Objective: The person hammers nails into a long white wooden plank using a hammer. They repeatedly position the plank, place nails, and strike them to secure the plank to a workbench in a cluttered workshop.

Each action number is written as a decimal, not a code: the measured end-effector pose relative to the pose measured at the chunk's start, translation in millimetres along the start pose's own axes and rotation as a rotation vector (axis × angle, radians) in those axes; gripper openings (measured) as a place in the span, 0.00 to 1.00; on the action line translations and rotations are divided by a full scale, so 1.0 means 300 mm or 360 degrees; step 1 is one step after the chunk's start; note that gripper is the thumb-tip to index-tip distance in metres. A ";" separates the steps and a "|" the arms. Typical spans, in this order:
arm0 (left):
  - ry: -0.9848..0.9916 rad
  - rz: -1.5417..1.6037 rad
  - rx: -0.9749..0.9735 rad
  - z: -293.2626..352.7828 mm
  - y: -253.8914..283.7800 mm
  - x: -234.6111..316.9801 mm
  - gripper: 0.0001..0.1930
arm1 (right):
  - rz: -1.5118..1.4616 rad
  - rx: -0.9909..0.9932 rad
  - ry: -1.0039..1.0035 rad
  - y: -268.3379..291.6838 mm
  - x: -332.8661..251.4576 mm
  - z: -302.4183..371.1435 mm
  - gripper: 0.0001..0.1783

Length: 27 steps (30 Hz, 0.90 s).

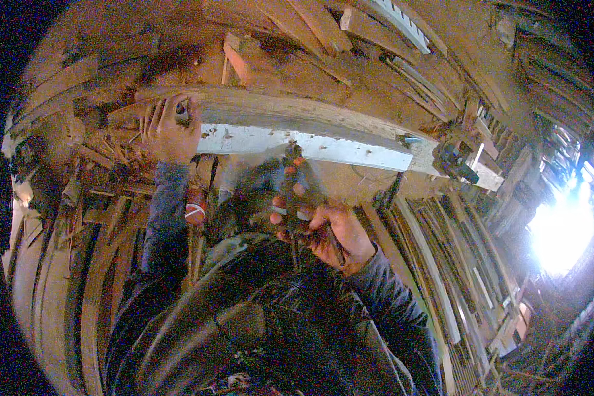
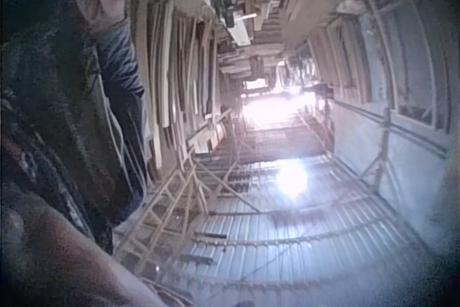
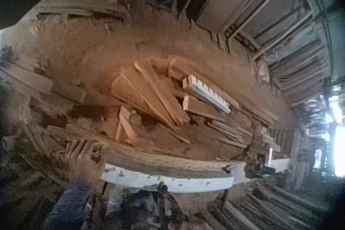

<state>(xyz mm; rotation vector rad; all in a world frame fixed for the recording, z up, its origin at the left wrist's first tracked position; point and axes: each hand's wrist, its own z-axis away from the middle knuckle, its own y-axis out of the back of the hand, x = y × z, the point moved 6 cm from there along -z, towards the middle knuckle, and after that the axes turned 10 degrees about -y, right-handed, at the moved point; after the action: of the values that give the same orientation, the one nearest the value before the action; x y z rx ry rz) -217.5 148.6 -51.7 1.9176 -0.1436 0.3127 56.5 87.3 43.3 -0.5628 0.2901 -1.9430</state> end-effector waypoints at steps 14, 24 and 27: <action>-0.0002 -0.0066 0.0028 0.015 -0.012 -0.005 0.05 | 0.0168 -0.0136 -0.0371 -0.074 -0.195 -0.010 0.40; -0.0001 -0.0025 -0.0017 0.019 -0.007 -0.002 0.06 | -0.0188 -0.0246 -0.0447 -0.084 -0.260 -0.035 0.44; -0.0036 -0.0003 0.0016 0.015 -0.006 0.001 0.06 | 0.0350 -0.0075 -0.0333 -0.073 -0.278 -0.039 0.40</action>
<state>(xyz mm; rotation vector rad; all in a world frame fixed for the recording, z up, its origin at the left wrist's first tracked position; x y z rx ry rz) -216.0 145.0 -54.6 1.9312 -0.1553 0.2913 62.0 171.4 21.7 -0.7283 0.2538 -1.6543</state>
